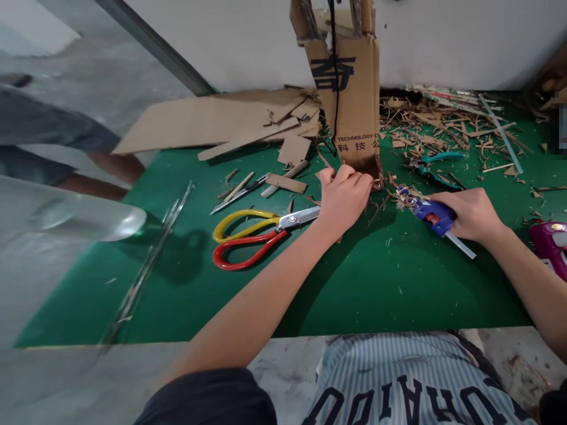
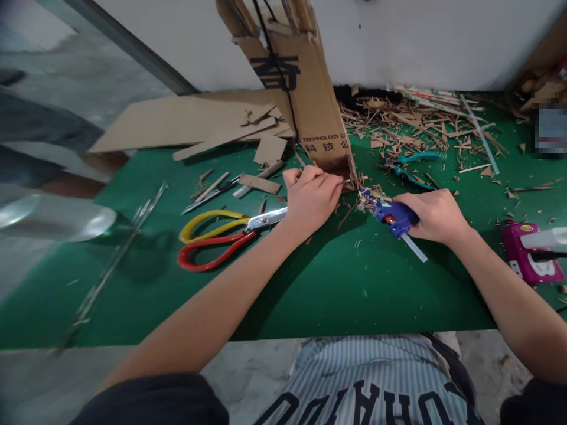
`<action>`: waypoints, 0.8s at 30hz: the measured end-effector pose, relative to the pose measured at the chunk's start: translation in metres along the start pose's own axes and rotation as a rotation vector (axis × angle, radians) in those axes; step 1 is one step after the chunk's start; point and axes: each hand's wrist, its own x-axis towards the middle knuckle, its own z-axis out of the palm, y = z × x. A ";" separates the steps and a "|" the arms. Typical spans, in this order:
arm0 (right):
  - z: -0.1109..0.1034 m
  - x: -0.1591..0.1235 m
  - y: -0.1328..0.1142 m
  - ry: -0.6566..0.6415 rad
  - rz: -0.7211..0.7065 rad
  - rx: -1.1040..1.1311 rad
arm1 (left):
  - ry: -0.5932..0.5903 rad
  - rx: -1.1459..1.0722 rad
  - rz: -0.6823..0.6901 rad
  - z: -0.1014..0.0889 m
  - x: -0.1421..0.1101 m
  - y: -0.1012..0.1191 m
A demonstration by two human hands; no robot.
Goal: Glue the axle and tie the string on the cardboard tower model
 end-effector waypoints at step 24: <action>0.011 0.004 0.024 -0.121 0.658 -0.204 | -0.012 -0.040 0.017 -0.001 -0.004 -0.004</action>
